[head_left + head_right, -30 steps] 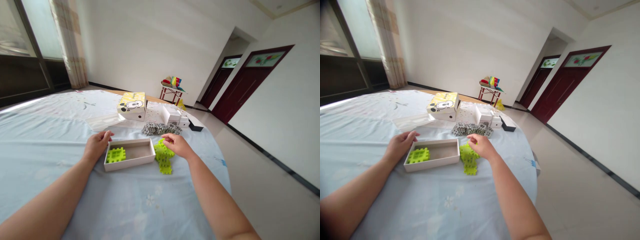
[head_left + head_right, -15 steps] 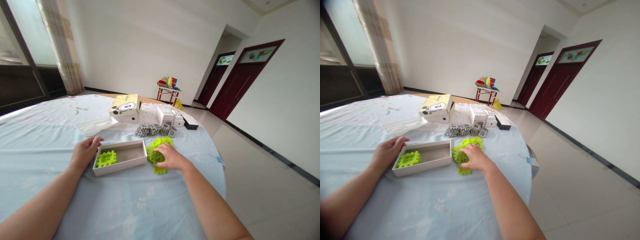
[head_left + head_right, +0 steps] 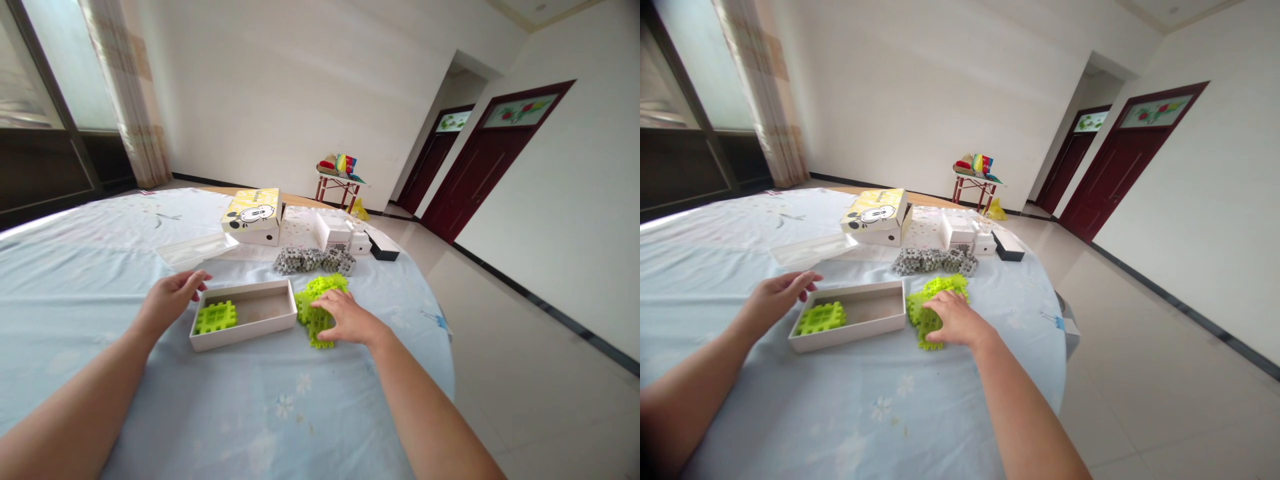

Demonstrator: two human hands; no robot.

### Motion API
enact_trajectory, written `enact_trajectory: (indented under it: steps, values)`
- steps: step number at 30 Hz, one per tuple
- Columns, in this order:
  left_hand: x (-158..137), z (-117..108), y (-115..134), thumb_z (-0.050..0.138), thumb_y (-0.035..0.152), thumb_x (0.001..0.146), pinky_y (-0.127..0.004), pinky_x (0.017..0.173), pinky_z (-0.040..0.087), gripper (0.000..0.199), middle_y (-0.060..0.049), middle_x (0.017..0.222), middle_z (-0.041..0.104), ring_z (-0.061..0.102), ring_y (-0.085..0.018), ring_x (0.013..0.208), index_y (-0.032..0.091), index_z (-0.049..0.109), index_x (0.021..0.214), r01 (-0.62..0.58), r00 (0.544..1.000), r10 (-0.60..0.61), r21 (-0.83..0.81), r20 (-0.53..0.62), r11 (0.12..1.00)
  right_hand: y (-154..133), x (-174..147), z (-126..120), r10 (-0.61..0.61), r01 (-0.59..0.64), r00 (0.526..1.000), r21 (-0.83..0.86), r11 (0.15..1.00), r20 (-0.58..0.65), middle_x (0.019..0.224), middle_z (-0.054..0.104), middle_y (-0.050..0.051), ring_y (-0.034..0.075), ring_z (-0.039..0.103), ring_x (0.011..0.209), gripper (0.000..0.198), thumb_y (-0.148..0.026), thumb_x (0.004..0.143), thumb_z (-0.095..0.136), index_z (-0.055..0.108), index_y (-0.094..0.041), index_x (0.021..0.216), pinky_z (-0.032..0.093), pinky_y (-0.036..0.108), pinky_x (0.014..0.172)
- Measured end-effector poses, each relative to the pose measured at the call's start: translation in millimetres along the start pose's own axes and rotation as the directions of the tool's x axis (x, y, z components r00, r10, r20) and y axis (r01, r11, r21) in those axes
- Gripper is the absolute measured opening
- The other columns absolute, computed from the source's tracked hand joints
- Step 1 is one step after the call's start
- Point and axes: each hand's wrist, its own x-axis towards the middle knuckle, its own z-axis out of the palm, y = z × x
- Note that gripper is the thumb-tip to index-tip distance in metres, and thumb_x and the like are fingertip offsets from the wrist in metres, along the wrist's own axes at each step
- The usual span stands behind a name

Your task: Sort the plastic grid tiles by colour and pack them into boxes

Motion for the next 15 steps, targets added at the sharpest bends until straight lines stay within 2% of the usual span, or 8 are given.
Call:
enact_trajectory:
  steps: [4, 6, 11, 13, 15]
  values:
    - [3, -9, 4, 0.046, 0.062, 0.068, -0.022, 0.054, 0.039, 0.056, 0.001, 0.060, 0.059, 0.051, -0.013, 0.056, 0.016, 0.068, 0.093, 0.030, 0.972, -0.044, 0.063, 0.230, 0.998, 0, 0, 1, -0.012, 0.011, 0.999, -0.041, 0.999, -0.031, 0.109, 0.056, 0.007, 0.024, 0.046, 0.104, 0.059, -0.031, 0.064, 0.068, 0.051, -0.021, 0.119, 0.031, 0.040, 0.092]
    - [3, -14, 9, 0.050, 0.064, 0.065, -0.021, 0.052, 0.037, 0.056, 0.002, 0.056, 0.057, 0.051, -0.014, 0.057, 0.019, 0.069, 0.094, 0.042, 0.950, -0.075, 0.113, 0.302, 0.993, 1, 1, 0, -0.012, 0.008, 0.997, -0.048, 0.999, -0.080, 0.109, 0.056, 0.008, 0.024, 0.046, 0.104, 0.061, -0.031, 0.065, 0.066, 0.049, -0.020, 0.122, 0.031, 0.040, 0.092]
    - [1, -23, 17, 0.059, 0.059, 0.056, -0.020, 0.044, 0.036, 0.056, 0.000, 0.059, 0.062, 0.053, -0.015, 0.059, 0.020, 0.069, 0.094, 0.118, 0.919, -0.144, 0.092, 0.368, 0.989, 0, 13, -3, 0.001, -0.011, 0.975, -0.042, 0.999, -0.221, 0.116, 0.053, 0.009, 0.024, 0.044, 0.107, 0.061, -0.029, 0.067, 0.063, 0.046, -0.019, 0.125, 0.030, 0.039, 0.093]
    - [-1, -22, 20, 0.061, 0.057, 0.054, -0.021, 0.044, 0.038, 0.053, 0.000, 0.061, 0.063, 0.054, -0.016, 0.060, 0.019, 0.070, 0.090, 0.144, 0.911, -0.149, 0.041, 0.384, 0.989, 0, 21, 1, -0.023, 0.016, 0.982, -0.039, 0.999, -0.187, 0.116, 0.054, 0.008, 0.025, 0.044, 0.107, 0.058, -0.029, 0.067, 0.063, 0.049, -0.020, 0.123, 0.030, 0.040, 0.093]
    - [-2, -22, 21, 0.063, 0.055, 0.051, -0.021, 0.045, 0.041, 0.049, -0.001, 0.061, 0.064, 0.055, -0.016, 0.060, 0.019, 0.071, 0.084, 0.150, 0.934, -0.141, 0.000, 0.330, 0.989, 1, 27, 6, -0.048, 0.045, 0.991, -0.028, 0.999, -0.125, 0.116, 0.054, 0.008, 0.025, 0.044, 0.107, 0.056, -0.028, 0.066, 0.064, 0.051, -0.021, 0.120, 0.031, 0.040, 0.093]
